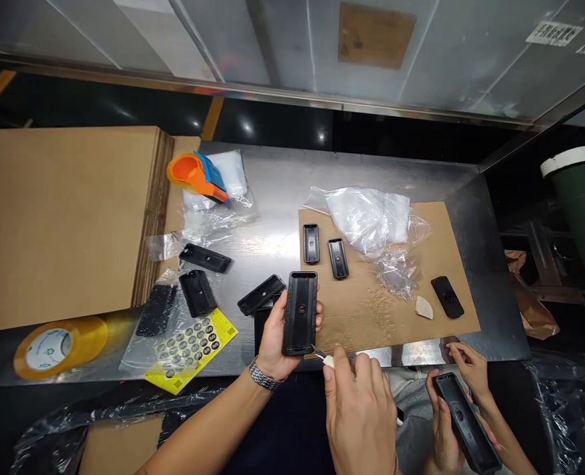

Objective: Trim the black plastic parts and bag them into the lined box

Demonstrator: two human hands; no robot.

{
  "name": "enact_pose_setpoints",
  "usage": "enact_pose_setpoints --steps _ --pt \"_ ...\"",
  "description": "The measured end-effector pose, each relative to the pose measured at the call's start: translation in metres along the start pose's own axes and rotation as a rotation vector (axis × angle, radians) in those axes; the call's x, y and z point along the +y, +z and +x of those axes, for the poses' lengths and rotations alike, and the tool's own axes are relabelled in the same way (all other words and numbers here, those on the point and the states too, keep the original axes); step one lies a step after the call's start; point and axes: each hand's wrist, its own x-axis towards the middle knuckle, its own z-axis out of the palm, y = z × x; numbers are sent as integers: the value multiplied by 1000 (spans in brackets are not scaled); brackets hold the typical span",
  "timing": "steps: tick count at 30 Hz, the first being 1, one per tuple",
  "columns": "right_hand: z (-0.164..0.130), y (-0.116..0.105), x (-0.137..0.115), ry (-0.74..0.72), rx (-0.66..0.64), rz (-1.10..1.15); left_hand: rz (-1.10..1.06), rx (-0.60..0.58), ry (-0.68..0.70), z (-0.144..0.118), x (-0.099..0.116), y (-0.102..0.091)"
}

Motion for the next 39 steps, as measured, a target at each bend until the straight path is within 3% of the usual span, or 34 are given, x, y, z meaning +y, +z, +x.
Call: enact_pose_setpoints --steps 9,18,32,39 --pt "-5 0 -3 -22 -13 -36 -68 -23 157 -7 -1 6" --pt "-4 -1 -4 -32 6 -34 -45 -2 228 -9 -3 8" --pt "-9 4 -2 -28 -9 -83 -60 7 249 -10 -6 2" --pt "-4 2 -6 -27 51 -109 -56 25 255 -11 -7 -1"
